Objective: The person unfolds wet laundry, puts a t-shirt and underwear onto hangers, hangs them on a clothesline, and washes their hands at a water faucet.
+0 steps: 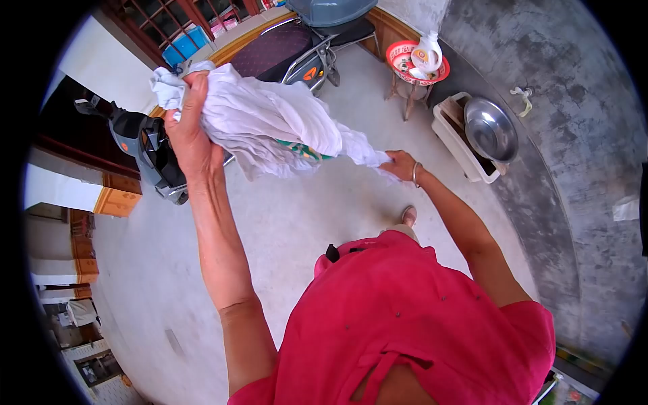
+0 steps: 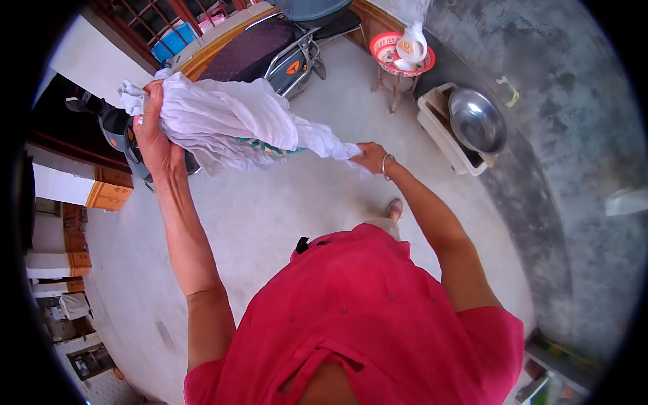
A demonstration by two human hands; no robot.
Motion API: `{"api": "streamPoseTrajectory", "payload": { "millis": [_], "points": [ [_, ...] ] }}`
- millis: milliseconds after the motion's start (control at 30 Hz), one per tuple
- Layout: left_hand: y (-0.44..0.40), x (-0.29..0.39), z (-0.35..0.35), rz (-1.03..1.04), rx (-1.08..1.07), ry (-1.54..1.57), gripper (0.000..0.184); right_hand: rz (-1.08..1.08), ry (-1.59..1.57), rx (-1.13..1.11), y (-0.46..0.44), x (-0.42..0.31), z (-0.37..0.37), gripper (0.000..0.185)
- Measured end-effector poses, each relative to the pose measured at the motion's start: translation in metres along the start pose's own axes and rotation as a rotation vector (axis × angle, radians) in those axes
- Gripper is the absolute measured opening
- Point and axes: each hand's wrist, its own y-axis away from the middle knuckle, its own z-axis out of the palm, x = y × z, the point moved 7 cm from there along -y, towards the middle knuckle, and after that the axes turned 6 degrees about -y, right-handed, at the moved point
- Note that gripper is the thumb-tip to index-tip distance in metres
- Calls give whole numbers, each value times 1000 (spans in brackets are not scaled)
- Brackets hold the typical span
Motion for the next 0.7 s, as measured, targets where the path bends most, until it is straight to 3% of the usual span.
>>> {"api": "streamPoseTrajectory", "payload": {
  "millis": [33,100,167,200,233,300,367,400,467,500,533,567,600,633,700],
  "points": [
    [-6,9,-5,5,-22,2,19,-5,-108,48,0,-8,-21,35],
    [-26,47,-18,-28,-81,87,22,-78,-703,157,3,-58,-48,27],
    [24,31,11,-53,128,401,25,-257,-972,400,56,-111,-155,24],
    [30,4,13,-82,29,541,28,-332,-1061,497,60,-116,-159,22],
    [40,-30,8,-116,-67,670,31,-327,-959,559,46,-92,-131,20],
    [64,-81,12,-278,-288,-25,25,-365,-275,516,25,-54,-57,16],
    [81,-120,16,-407,-493,-722,19,-312,-172,340,29,-39,-54,14],
    [53,-100,-7,-460,-184,-439,16,-269,-406,317,34,-38,-93,14],
    [37,-106,-51,-448,-63,7,19,-225,-895,475,64,-71,-148,15],
    [41,-112,-53,-464,-4,169,18,-238,-936,533,63,-71,-141,16],
    [59,-124,-33,-523,-112,-45,17,-246,-765,553,49,-52,-111,17],
    [72,-136,-11,-577,-232,-259,15,-318,-377,532,31,-42,-83,19],
    [60,-124,-5,-501,-228,-216,15,-388,-109,528,26,-42,-68,20],
    [43,-103,4,-429,-230,-173,15,-390,-123,492,22,-39,-80,22],
    [24,-63,12,-305,-204,-94,15,-335,-517,375,22,-38,-107,23]
  ]
}}
